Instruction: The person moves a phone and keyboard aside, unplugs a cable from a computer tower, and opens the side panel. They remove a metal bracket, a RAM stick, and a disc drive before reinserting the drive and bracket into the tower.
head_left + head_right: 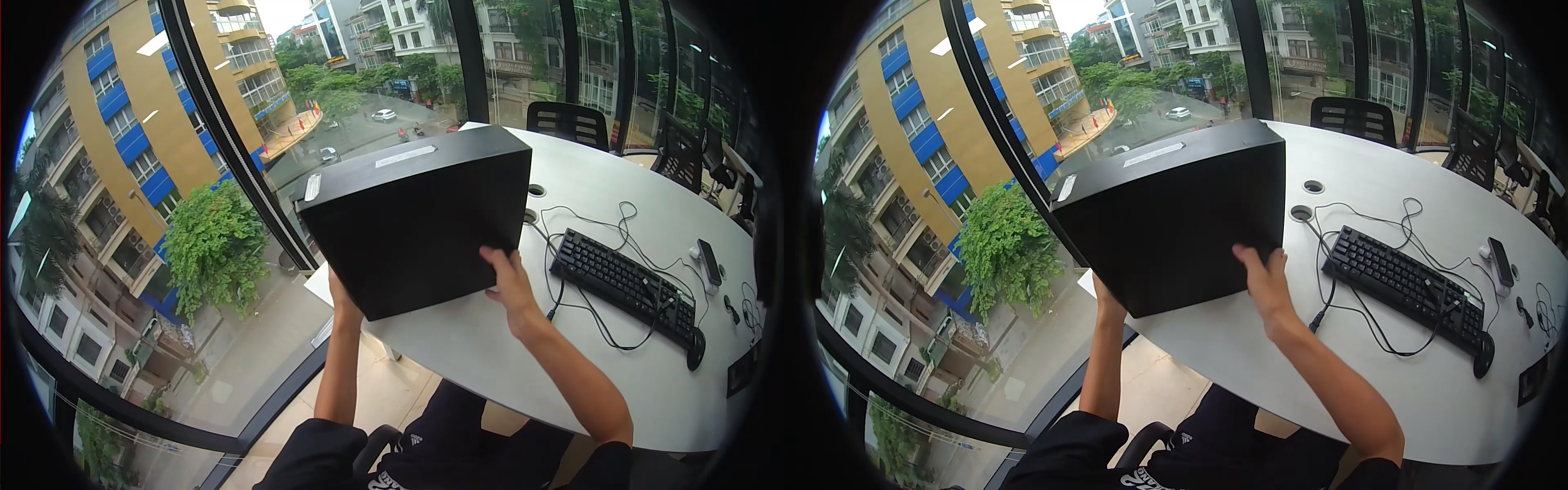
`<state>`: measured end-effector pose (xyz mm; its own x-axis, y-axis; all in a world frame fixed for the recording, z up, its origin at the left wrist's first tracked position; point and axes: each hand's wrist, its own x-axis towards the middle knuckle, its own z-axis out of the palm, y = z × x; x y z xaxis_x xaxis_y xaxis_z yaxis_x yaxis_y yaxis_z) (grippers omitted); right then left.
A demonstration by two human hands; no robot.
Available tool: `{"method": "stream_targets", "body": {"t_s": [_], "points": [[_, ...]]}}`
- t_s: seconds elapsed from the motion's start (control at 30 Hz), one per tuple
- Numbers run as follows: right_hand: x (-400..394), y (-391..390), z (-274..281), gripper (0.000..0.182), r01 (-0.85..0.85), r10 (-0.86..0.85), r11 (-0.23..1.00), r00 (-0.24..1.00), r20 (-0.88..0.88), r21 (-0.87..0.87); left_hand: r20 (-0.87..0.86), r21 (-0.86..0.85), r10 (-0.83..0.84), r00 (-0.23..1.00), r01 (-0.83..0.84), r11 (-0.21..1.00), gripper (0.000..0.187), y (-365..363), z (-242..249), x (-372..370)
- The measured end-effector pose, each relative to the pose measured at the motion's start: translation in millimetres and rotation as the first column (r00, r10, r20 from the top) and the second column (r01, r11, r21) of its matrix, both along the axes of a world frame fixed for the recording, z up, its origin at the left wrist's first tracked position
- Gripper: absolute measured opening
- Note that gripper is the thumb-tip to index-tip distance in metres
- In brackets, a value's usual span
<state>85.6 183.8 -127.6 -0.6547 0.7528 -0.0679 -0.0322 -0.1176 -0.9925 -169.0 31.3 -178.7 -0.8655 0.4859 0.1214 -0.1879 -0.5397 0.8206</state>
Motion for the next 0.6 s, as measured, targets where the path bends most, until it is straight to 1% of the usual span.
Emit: {"method": "stream_targets", "body": {"t_s": [0.03,0.07,0.17,0.27,0.33,0.37,0.4,0.47,0.5,0.6], "points": [[-1,8,15,0.092,-0.058,0.058,0.995,0.998,-0.009,-0.075,0.065,0.042,0.046,0.997,-0.049,0.998,0.05,-6,5,20],[-4,13,20,0.093,-0.065,0.064,0.993,0.998,-0.014,-0.098,0.138,0.083,0.088,0.987,-0.1,0.991,0.048,-9,3,36],[-15,32,37,0.101,-0.087,0.087,0.99,0.996,-0.004,-0.112,0.223,0.079,0.177,0.959,-0.199,0.977,0.043,-18,-21,70],[-32,59,29,0.113,-0.114,0.116,0.989,0.993,0.025,-0.093,0.167,0.092,0.231,0.958,-0.249,0.964,0.039,-18,-19,133],[-45,87,15,0.12,-0.164,0.167,0.983,0.985,0.041,-0.081,-0.016,0.029,0.326,0.945,-0.325,0.945,0.037,-16,-19,176],[-49,104,6,0.124,-0.197,0.201,0.978,0.979,0.046,-0.071,-0.091,-0.003,0.302,0.949,-0.304,0.953,0.035,-16,-19,195],[-54,113,5,0.122,-0.168,0.171,0.984,0.984,0.041,-0.059,-0.166,-0.038,0.271,0.948,-0.281,0.959,0.033,-15,-18,212],[-49,131,3,0.118,-0.133,0.135,0.99,0.99,0.038,-0.043,-0.204,-0.072,0.16,0.966,-0.177,0.982,0.046,-15,-19,243],[-43,137,1,0.115,-0.115,0.117,0.993,0.993,0.032,-0.04,-0.29,-0.107,0.13,0.948,-0.167,0.98,0.052,-12,-27,251],[-20,147,-8,0.109,-0.091,0.092,0.995,0.996,0.018,-0.035,-0.361,-0.103,0.151,0.92,-0.2,0.974,0.053,5,-29,269]]}}
